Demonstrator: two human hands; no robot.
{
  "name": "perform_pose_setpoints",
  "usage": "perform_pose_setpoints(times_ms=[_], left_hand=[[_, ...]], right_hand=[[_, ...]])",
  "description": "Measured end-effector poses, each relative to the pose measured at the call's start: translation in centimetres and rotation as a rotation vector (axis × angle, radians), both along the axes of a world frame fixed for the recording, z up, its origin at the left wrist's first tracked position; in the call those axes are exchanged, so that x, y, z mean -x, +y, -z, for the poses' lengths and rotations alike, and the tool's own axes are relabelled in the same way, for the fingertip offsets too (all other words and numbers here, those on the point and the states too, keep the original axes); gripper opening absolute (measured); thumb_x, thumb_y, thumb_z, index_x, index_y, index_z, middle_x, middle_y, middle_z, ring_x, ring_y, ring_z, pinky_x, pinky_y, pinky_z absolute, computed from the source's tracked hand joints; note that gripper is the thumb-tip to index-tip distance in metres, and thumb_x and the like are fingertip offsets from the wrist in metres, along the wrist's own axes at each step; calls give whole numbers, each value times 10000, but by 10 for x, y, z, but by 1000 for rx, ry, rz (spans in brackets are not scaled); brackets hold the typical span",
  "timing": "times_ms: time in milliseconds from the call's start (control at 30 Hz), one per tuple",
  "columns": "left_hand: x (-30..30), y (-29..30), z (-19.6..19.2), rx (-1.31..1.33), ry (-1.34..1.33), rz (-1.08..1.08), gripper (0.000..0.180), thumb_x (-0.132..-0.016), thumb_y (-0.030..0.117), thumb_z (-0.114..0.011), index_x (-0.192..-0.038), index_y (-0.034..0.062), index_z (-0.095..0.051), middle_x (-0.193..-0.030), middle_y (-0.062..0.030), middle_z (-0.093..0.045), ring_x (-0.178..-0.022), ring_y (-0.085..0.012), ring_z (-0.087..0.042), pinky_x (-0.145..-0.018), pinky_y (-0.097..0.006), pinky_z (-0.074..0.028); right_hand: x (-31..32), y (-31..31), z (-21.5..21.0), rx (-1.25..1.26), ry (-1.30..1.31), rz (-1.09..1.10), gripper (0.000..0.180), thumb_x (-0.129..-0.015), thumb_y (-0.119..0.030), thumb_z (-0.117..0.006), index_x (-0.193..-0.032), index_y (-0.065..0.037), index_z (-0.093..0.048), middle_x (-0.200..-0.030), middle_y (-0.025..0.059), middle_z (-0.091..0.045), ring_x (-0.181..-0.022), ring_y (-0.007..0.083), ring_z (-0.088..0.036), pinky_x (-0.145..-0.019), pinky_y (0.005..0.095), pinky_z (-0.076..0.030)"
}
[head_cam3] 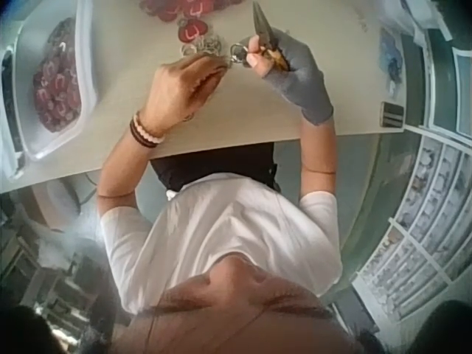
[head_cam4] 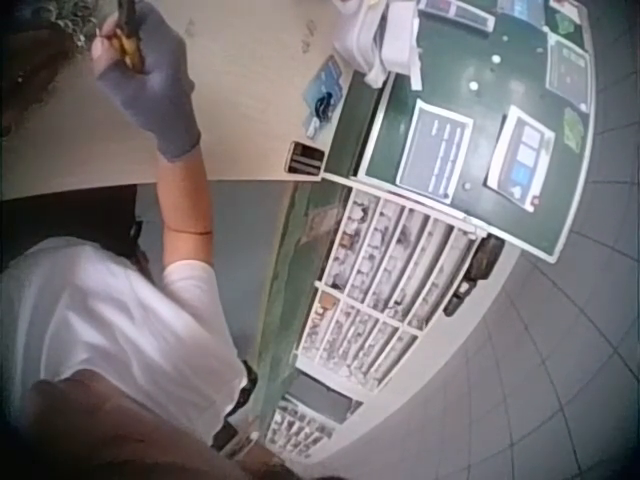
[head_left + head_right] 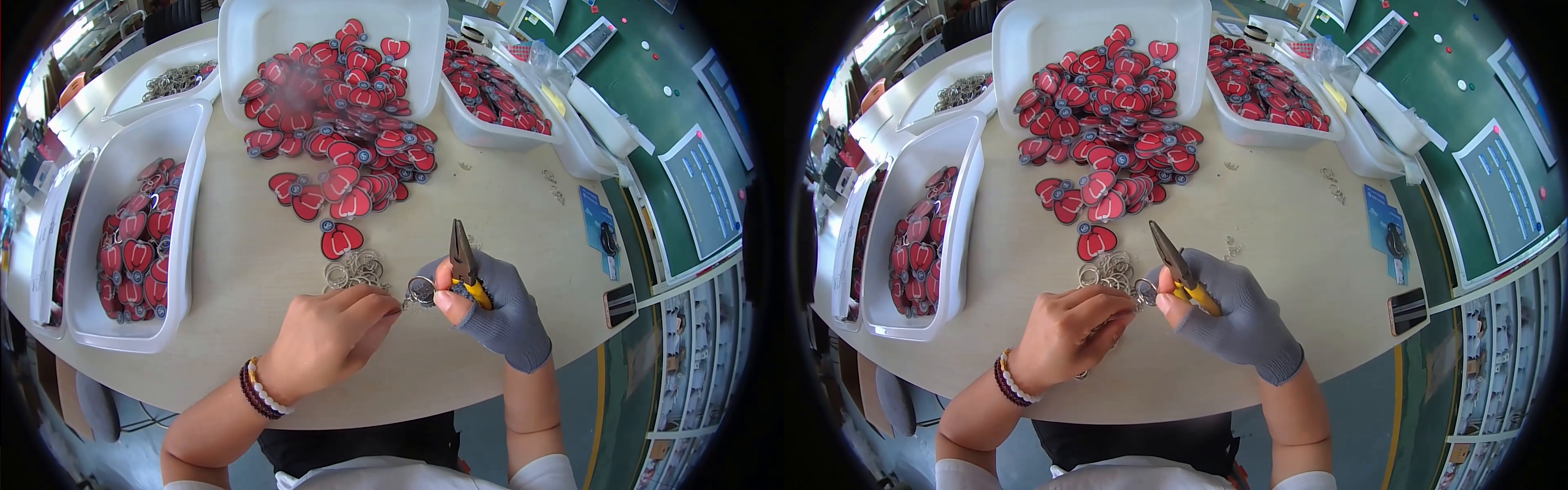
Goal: The person assembles heart-shaped plastic charms onto metal keychain rings using pliers.
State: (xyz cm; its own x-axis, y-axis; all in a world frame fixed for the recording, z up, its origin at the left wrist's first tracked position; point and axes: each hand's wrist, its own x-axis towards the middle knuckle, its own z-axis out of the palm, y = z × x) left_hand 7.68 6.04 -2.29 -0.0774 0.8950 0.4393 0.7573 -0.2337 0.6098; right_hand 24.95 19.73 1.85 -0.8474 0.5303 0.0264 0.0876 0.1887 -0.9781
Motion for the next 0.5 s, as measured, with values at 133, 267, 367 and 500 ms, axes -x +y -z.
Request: perform_pose_setpoints(times_ms=[133,267,367,500], left_hand=[[0,0,-2,-13,-2,9,176,-773,15,-717,-943,39,-678,-884,-87,-692,-671,-252,-668,-567,-330,-527],[2,-2,-4,-14,33,-7,197,-763,11,-713,-954,39,-674,-909,-85,-694,-701,-249,-675,-587,-328,-538],[3,0,-6,-109,101,-13,237,-739,11,-709,-971,44,-671,-941,-75,-690,-734,-237,-680,-606,-326,-546],[3,2,-8,-232,276,-29,196,-745,70,-679,-937,66,-638,-942,-38,-658,-741,-188,-674,-597,-283,-529]], right_hand=[[0,0,-2,5,-5,11,81,-869,-59,-645,-912,-44,-578,-770,-17,-574,-689,38,-513,-626,215,-429],[-1,3,2,-14,-19,32,94,-860,-61,-653,-914,-40,-578,-767,-4,-579,-685,50,-518,-630,222,-438],[-4,5,1,-96,-78,49,125,-849,-73,-676,-921,-28,-584,-767,29,-607,-689,65,-546,-637,246,-458],[4,0,5,-370,-81,-8,202,-834,-118,-719,-937,-5,-586,-768,111,-608,-668,200,-601,-629,317,-477]])
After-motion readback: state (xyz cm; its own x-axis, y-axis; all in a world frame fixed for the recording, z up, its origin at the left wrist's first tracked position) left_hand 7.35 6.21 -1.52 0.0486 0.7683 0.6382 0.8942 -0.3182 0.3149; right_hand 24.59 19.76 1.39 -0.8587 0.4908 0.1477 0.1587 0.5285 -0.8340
